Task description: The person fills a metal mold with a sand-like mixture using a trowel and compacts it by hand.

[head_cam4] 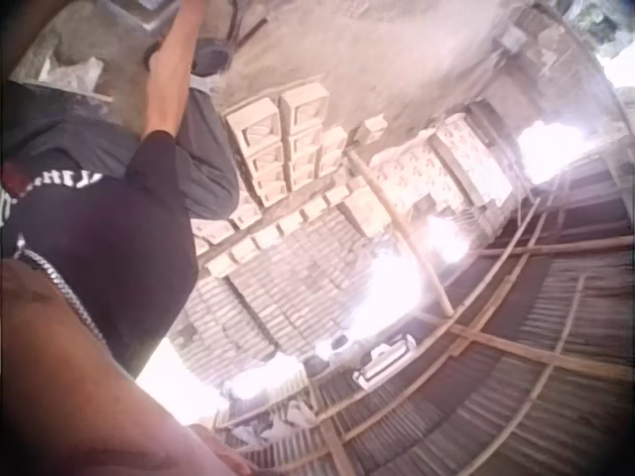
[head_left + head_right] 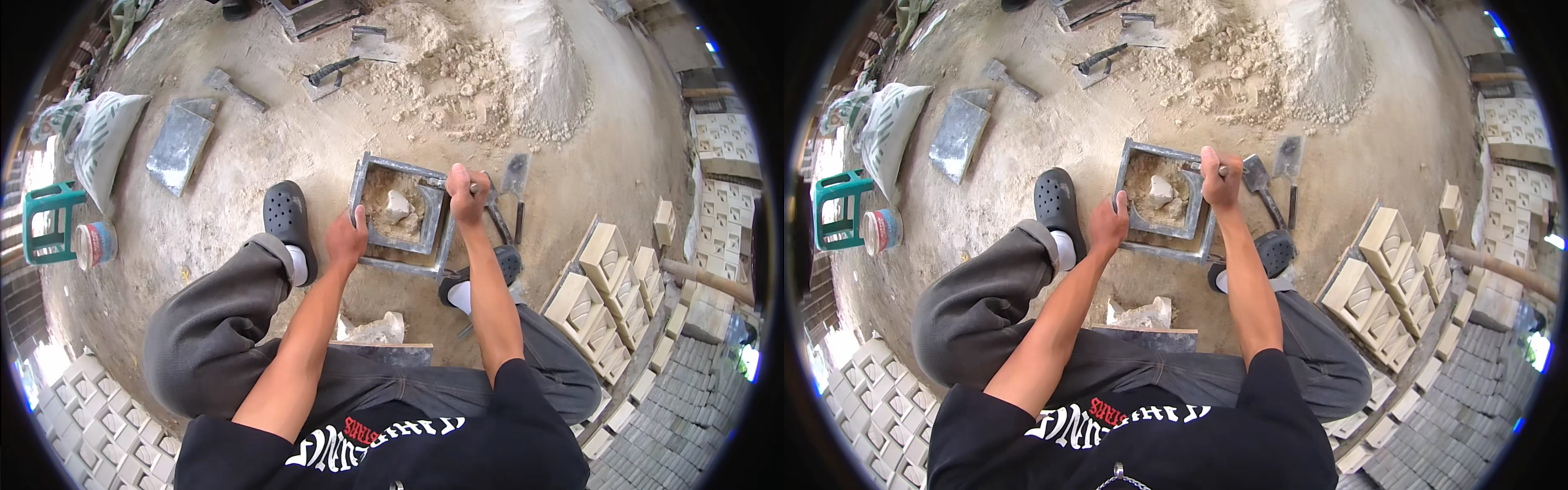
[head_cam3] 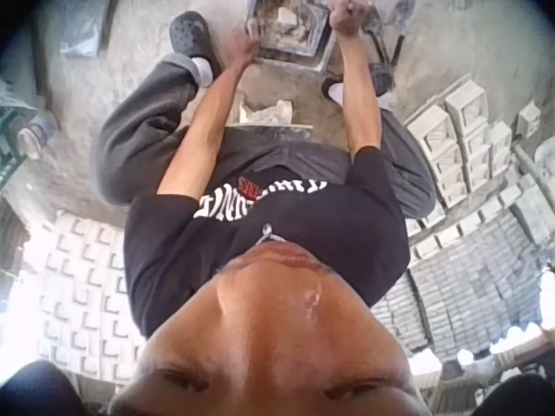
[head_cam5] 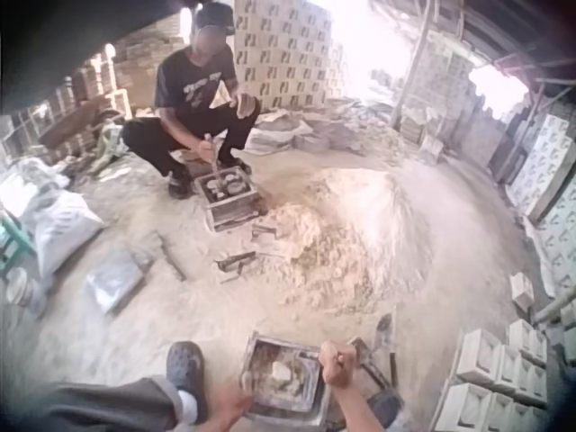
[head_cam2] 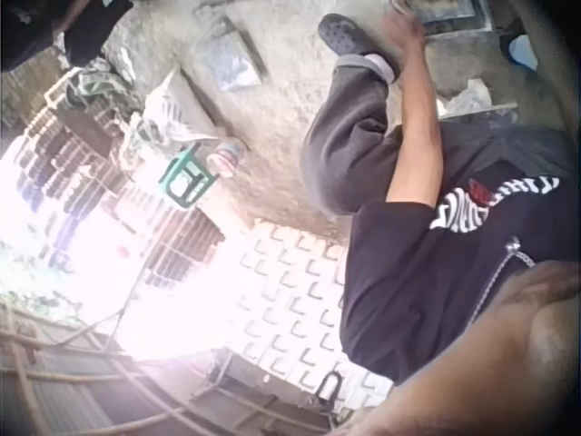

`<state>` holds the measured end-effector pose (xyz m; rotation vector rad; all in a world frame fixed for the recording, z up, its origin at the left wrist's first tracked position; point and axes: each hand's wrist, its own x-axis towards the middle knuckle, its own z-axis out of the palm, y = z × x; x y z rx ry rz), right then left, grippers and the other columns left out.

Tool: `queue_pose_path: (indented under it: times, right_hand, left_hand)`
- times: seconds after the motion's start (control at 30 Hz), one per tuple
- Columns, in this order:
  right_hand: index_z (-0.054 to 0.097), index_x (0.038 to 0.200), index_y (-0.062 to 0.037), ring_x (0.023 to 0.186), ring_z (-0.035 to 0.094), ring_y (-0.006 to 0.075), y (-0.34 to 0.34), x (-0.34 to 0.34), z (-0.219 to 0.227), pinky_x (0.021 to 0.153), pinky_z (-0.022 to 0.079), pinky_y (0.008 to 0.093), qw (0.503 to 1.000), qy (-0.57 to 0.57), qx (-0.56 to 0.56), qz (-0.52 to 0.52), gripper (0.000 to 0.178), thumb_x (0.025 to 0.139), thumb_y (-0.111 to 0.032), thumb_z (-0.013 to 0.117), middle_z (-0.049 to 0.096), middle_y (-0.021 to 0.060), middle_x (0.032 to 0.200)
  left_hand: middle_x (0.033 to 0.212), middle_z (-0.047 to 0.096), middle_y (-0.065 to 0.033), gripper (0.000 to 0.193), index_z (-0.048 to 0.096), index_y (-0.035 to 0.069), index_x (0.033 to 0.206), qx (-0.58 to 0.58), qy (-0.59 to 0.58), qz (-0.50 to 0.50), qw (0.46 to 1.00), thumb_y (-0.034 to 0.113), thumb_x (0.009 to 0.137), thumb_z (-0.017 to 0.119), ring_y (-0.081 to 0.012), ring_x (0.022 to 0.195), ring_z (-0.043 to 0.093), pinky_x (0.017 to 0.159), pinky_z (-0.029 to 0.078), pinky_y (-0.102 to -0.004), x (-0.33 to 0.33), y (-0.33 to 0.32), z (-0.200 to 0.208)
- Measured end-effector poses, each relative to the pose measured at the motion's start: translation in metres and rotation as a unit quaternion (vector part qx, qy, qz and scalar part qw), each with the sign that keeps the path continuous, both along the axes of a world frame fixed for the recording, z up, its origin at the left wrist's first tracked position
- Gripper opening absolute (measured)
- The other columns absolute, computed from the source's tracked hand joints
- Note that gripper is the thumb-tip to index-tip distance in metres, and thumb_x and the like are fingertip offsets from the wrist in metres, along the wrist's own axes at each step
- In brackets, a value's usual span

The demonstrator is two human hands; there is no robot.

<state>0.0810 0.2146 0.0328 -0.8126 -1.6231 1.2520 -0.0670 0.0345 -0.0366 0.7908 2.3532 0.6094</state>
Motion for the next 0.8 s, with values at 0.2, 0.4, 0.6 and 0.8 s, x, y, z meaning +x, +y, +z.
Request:
queue_pose_path:
  times: [0.2,0.4,0.6,0.8]
  right_hand:
    - [0.036,0.053,-0.003,0.044,0.033,0.0082,0.004,0.021,-0.026,0.043,0.023,0.0291,0.998,0.054,-0.014,-0.01,0.045,0.095,-0.015,0.046,0.038,0.0,0.048]
    - [0.029,0.051,-0.0088,0.042,0.029,0.0075,0.01,-0.001,0.012,0.042,0.021,0.0274,0.984,0.105,-0.139,-0.022,0.048,0.095,-0.014,0.05,0.033,-0.003,0.048]
    - [0.03,0.051,-0.0105,0.042,0.028,0.0066,0.016,0.003,0.008,0.04,0.02,0.0273,0.975,0.122,-0.183,-0.017,0.048,0.095,-0.012,0.048,0.033,-0.0029,0.048]
    - [0.035,0.053,-0.0079,0.043,0.029,0.0066,0.004,0.008,-0.017,0.042,0.02,0.0269,0.988,0.141,-0.057,-0.018,0.045,0.096,-0.014,0.048,0.034,-0.0034,0.049]
  left_hand:
    - [0.091,0.064,-0.0266,0.056,0.062,0.001,0.092,0.005,-0.004,0.01,1.0,0.05,0.097,0.035,-0.0465,0.087,0.059,0.077,0.044,-0.0527,0.003,-0.001,-0.01]
    - [0.096,0.064,-0.0245,0.054,0.063,0.002,0.098,-0.019,-0.013,0.011,1.0,0.049,0.096,0.037,-0.0444,0.089,0.06,0.079,0.046,-0.0521,-0.004,-0.005,-0.007]
    - [0.092,0.064,-0.0265,0.055,0.062,0.002,0.094,-0.007,-0.014,0.018,1.0,0.05,0.097,0.035,-0.0465,0.088,0.059,0.078,0.044,-0.0533,0.001,-0.005,-0.007]
    - [0.09,0.064,-0.0263,0.053,0.062,0.002,0.094,0.013,-0.009,0.003,1.0,0.048,0.096,0.036,-0.0459,0.086,0.059,0.077,0.044,-0.0531,0.005,-0.001,-0.004]
